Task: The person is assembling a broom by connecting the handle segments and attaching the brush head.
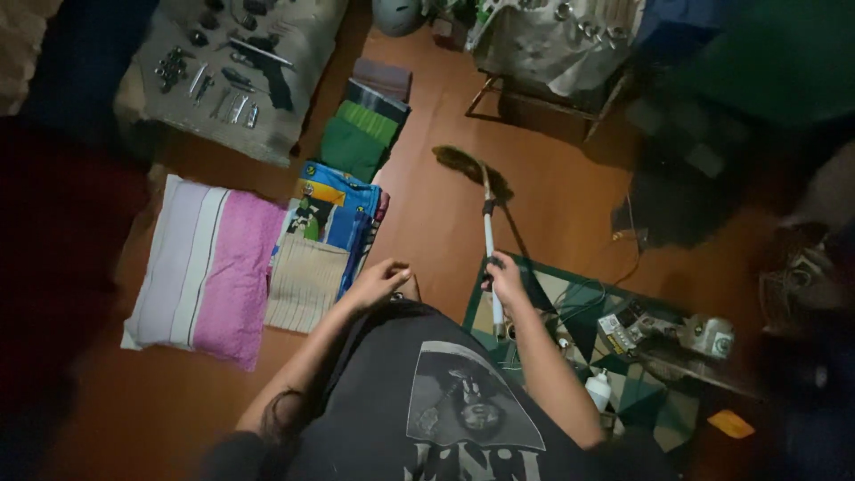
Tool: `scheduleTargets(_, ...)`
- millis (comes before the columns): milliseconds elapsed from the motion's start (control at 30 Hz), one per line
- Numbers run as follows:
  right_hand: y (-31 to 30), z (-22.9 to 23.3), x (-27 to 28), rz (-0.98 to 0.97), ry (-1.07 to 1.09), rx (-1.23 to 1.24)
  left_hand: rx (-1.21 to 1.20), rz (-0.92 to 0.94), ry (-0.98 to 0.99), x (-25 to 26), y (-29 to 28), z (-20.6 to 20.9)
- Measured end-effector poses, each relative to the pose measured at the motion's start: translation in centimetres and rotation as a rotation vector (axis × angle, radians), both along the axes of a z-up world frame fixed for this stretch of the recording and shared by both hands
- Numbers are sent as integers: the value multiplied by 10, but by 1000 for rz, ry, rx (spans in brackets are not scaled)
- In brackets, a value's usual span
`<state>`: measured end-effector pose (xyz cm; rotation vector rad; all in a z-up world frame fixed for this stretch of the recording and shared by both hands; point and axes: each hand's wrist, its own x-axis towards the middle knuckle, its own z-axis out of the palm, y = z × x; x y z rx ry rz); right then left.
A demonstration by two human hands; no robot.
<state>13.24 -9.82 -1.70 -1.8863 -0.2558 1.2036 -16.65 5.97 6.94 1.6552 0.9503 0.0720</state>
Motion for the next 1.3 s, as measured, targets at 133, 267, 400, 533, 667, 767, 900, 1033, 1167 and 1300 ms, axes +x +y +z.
scheduleTargets(133, -94, -54, -20, 226, -129, 337, -4, 14, -68, -34, -18, -34)
scheduleTargets(267, -166, -76, -59, 302, -214, 392, -21, 145, 11, -44, -48, -7)
scheduleTargets(400, -145, -25, -93, 191, 13, -19, 63, -77, 94, -51, -79, -13)
scheduleTargets(533, -108, -22, -93, 148, -30, -131, 113, -306, 198, -55, -107, 12)
scheduleTargets(667, -82, -21, -95, 121, -55, -111, 181, -123, 21, -89, -124, 11)
scheduleTargets(767, -93, -3, -110, 57, -51, -33, -113, 17, -41, -129, -136, -23)
scheduleTargets(900, -148, 12, -143, 67, 8, 6, -135, 5, 151, -175, -148, -26)
scheduleTargets(1033, -199, 21, -188, 82, 38, -83, -54, -79, 307, -208, -151, 5)
scheduleTargets(1167, -195, -7, -221, 79, 95, -193, -76, -35, 270, -245, -158, 22)
scheduleTargets(1300, -158, -69, -226, 24, 50, -30, -113, 31, 228, -284, -166, 31)
